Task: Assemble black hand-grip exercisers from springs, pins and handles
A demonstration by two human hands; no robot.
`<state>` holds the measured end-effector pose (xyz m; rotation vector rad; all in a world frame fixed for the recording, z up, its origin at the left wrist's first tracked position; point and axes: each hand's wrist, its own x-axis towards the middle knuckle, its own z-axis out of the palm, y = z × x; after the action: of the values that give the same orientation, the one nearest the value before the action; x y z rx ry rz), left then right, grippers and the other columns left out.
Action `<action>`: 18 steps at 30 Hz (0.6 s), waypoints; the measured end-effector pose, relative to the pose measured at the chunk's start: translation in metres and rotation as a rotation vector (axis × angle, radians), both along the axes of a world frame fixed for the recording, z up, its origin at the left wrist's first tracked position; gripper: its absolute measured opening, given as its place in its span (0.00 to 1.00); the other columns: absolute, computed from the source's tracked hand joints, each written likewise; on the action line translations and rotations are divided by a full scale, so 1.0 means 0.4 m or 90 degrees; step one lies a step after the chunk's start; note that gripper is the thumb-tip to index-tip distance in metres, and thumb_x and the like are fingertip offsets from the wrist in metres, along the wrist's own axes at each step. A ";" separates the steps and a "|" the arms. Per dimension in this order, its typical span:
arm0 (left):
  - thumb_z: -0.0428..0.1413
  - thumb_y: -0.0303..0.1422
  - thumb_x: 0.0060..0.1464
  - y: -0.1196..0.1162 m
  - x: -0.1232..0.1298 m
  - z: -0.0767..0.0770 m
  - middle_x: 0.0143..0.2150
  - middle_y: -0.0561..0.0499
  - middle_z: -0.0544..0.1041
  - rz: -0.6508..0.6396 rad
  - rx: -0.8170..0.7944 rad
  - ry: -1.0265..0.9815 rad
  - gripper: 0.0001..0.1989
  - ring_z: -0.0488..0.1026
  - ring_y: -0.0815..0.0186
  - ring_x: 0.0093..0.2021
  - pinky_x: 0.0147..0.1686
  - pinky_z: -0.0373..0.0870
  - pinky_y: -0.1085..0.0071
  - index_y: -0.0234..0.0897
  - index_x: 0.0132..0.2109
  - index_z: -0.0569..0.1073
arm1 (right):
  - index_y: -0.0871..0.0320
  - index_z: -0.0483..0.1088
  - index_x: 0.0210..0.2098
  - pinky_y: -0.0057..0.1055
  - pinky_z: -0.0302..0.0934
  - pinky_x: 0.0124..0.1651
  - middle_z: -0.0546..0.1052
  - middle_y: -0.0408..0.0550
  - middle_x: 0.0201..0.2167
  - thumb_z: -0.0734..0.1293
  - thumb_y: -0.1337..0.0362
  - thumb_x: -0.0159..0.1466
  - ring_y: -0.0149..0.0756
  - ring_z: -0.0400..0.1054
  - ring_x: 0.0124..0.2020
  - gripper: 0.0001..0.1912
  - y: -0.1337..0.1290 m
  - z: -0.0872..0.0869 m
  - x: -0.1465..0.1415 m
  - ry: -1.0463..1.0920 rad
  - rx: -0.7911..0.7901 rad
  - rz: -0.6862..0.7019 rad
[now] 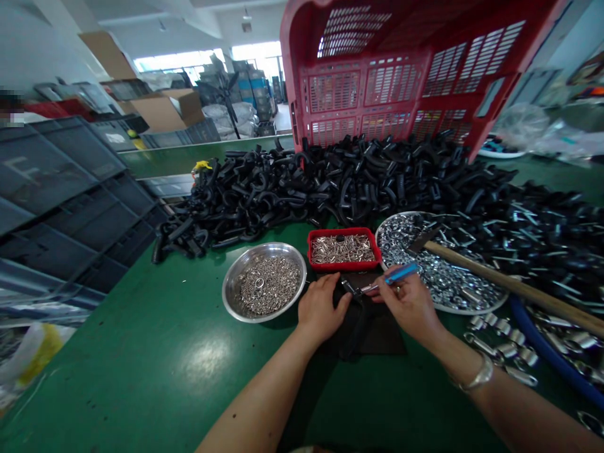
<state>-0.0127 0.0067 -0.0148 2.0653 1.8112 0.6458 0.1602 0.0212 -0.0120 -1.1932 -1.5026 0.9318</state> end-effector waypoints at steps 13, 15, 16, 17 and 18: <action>0.48 0.39 0.54 0.003 0.003 -0.012 0.53 0.45 0.68 0.005 0.003 -0.045 0.23 0.65 0.60 0.51 0.51 0.61 0.66 0.34 0.56 0.63 | 0.56 0.54 0.36 0.25 0.65 0.22 0.72 0.39 0.22 0.67 0.53 0.52 0.31 0.71 0.21 0.21 0.011 0.030 -0.021 0.144 -0.334 0.164; 0.48 0.39 0.54 0.003 0.001 -0.014 0.53 0.45 0.68 0.003 0.000 -0.051 0.23 0.65 0.61 0.51 0.51 0.61 0.66 0.34 0.55 0.63 | 0.56 0.54 0.36 0.25 0.65 0.22 0.71 0.38 0.21 0.66 0.54 0.53 0.30 0.70 0.20 0.19 0.001 0.030 -0.027 0.115 -0.343 0.182; 0.48 0.39 0.54 0.002 0.002 -0.015 0.53 0.45 0.68 0.002 -0.001 -0.050 0.23 0.65 0.61 0.51 0.51 0.61 0.66 0.34 0.55 0.63 | 0.56 0.54 0.36 0.25 0.65 0.22 0.71 0.38 0.21 0.65 0.54 0.53 0.31 0.71 0.20 0.19 -0.003 0.029 -0.028 0.105 -0.338 0.179; 0.48 0.39 0.54 0.000 0.004 -0.015 0.53 0.45 0.68 0.004 -0.001 -0.046 0.23 0.65 0.61 0.51 0.51 0.61 0.66 0.34 0.56 0.63 | 0.56 0.54 0.36 0.26 0.65 0.22 0.71 0.38 0.22 0.65 0.53 0.53 0.31 0.71 0.21 0.19 -0.004 0.027 -0.026 0.094 -0.329 0.178; 0.49 0.40 0.54 -0.003 0.007 -0.012 0.53 0.44 0.68 0.009 -0.001 -0.039 0.24 0.64 0.60 0.52 0.51 0.61 0.66 0.34 0.56 0.63 | 0.56 0.54 0.36 0.27 0.66 0.22 0.72 0.39 0.22 0.65 0.53 0.54 0.32 0.71 0.21 0.19 -0.003 0.027 -0.021 0.079 -0.312 0.175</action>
<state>-0.0098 0.0055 -0.0197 2.0104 1.7935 0.7038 0.1518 0.0200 -0.0013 -1.2532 -1.4008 1.5975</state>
